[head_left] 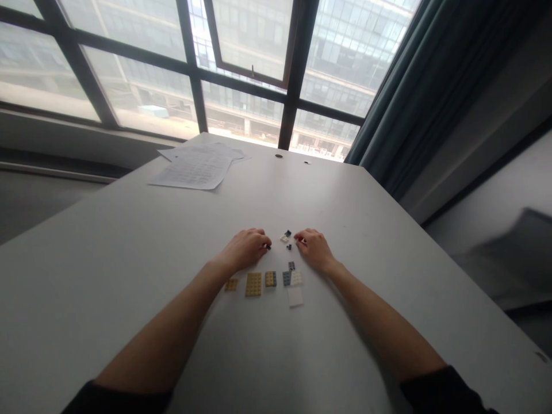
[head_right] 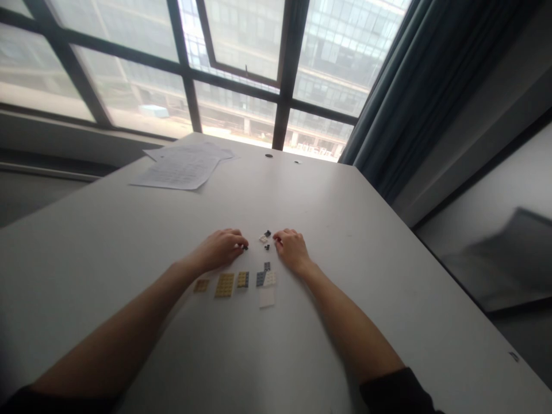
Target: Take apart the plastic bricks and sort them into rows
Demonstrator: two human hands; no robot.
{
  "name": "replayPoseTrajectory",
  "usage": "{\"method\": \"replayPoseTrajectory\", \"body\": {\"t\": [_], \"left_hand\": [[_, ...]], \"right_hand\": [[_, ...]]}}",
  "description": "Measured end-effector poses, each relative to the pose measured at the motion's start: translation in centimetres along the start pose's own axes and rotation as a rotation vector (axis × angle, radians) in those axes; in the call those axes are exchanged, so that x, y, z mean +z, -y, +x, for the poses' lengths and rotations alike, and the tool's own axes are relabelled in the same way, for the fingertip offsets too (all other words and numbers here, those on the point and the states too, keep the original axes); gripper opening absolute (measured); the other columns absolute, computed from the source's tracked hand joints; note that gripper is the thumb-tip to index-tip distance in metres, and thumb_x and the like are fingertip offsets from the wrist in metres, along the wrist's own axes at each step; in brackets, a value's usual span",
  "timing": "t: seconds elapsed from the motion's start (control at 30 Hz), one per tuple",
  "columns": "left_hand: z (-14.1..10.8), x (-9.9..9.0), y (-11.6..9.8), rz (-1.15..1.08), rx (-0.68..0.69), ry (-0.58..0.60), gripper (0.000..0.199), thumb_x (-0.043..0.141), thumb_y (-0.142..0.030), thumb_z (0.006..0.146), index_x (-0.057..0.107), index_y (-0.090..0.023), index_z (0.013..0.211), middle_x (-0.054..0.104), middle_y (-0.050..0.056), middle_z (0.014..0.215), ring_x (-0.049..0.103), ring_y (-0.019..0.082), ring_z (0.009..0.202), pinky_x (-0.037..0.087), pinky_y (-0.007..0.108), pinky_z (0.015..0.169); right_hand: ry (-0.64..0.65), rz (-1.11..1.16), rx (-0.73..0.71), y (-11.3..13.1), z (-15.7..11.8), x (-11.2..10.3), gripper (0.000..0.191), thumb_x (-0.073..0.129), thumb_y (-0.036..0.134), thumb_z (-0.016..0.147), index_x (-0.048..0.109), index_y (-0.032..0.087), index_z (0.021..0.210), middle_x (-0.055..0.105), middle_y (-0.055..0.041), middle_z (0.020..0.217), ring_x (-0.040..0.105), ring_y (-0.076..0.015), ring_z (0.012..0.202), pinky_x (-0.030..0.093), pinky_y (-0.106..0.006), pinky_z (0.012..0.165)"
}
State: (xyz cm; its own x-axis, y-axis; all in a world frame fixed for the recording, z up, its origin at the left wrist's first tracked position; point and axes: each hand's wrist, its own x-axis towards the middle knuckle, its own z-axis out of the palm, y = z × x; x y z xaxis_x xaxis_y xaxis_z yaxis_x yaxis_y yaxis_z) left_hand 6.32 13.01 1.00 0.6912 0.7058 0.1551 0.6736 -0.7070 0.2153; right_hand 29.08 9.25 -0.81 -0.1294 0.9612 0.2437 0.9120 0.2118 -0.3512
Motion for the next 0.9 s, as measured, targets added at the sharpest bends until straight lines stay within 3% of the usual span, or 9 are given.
{"method": "replayPoseTrajectory", "body": {"t": [0.2, 0.3, 0.4, 0.57, 0.7, 0.9], "left_hand": [[0.0, 0.0, -0.2, -0.015, 0.015, -0.002, 0.024, 0.051, -0.017, 0.083, 0.072, -0.025, 0.09, 0.068, 0.003, 0.095, 0.062, 0.018, 0.084, 0.046, 0.027, 0.078], [0.0, -0.1, -0.3, -0.009, 0.019, -0.008, 0.03, 0.049, -0.009, 0.08, 0.071, -0.025, 0.091, 0.069, 0.002, 0.095, 0.061, 0.018, 0.088, 0.045, 0.027, 0.08], [0.0, -0.3, -0.5, 0.006, -0.026, -0.032, 0.036, 0.046, -0.004, 0.076, 0.068, -0.022, 0.099, 0.07, 0.003, 0.095, 0.061, 0.019, 0.091, 0.045, 0.028, 0.082], [-0.2, -0.6, -1.0, 0.041, -0.094, -0.045, 0.02, 0.049, -0.019, 0.08, 0.067, -0.019, 0.088, 0.069, 0.007, 0.093, 0.062, 0.022, 0.086, 0.046, 0.033, 0.078], [-0.2, -0.6, -1.4, 0.056, -0.083, -0.022, 0.019, 0.054, -0.031, 0.081, 0.068, -0.019, 0.082, 0.068, 0.008, 0.088, 0.062, 0.023, 0.083, 0.046, 0.033, 0.076], [-0.1, -0.6, -1.5, 0.015, -0.028, 0.026, 0.019, 0.053, -0.024, 0.079, 0.07, -0.023, 0.085, 0.068, 0.004, 0.089, 0.062, 0.019, 0.081, 0.045, 0.028, 0.075]], "right_hand": [[-0.02, 0.037, -0.02, -0.3, -0.3, 0.1, 0.017, 0.058, 0.018, 0.085, 0.067, 0.019, 0.099, 0.064, -0.0064, 0.104, 0.053, -0.0184, 0.102, 0.038, -0.031, 0.093], [-0.028, 0.064, -0.087, -0.1, -0.4, 0.2, 0.025, 0.059, 0.016, 0.083, 0.066, 0.021, 0.107, 0.062, -0.0059, 0.107, 0.052, -0.0183, 0.103, 0.038, -0.032, 0.094], [0.042, 0.027, -0.18, 0.4, -0.4, 0.0, 0.028, 0.06, 0.014, 0.083, 0.067, 0.024, 0.108, 0.064, -0.004, 0.105, 0.052, -0.0184, 0.101, 0.038, -0.032, 0.092], [0.087, -0.097, -0.256, 1.4, -0.3, -0.2, 0.017, 0.062, 0.022, 0.085, 0.07, 0.022, 0.1, 0.066, -0.0049, 0.1, 0.053, -0.0205, 0.097, 0.038, -0.034, 0.088], [0.093, -0.113, -0.318, 1.6, -0.2, -0.2, 0.016, 0.057, 0.021, 0.088, 0.072, 0.021, 0.092, 0.068, -0.0049, 0.094, 0.055, -0.0188, 0.092, 0.039, -0.031, 0.086], [0.037, 0.051, -0.189, 2.2, -0.3, -0.1, 0.016, 0.056, 0.016, 0.086, 0.071, 0.02, 0.091, 0.072, -0.0035, 0.09, 0.062, -0.0154, 0.084, 0.042, -0.024, 0.081]]}}
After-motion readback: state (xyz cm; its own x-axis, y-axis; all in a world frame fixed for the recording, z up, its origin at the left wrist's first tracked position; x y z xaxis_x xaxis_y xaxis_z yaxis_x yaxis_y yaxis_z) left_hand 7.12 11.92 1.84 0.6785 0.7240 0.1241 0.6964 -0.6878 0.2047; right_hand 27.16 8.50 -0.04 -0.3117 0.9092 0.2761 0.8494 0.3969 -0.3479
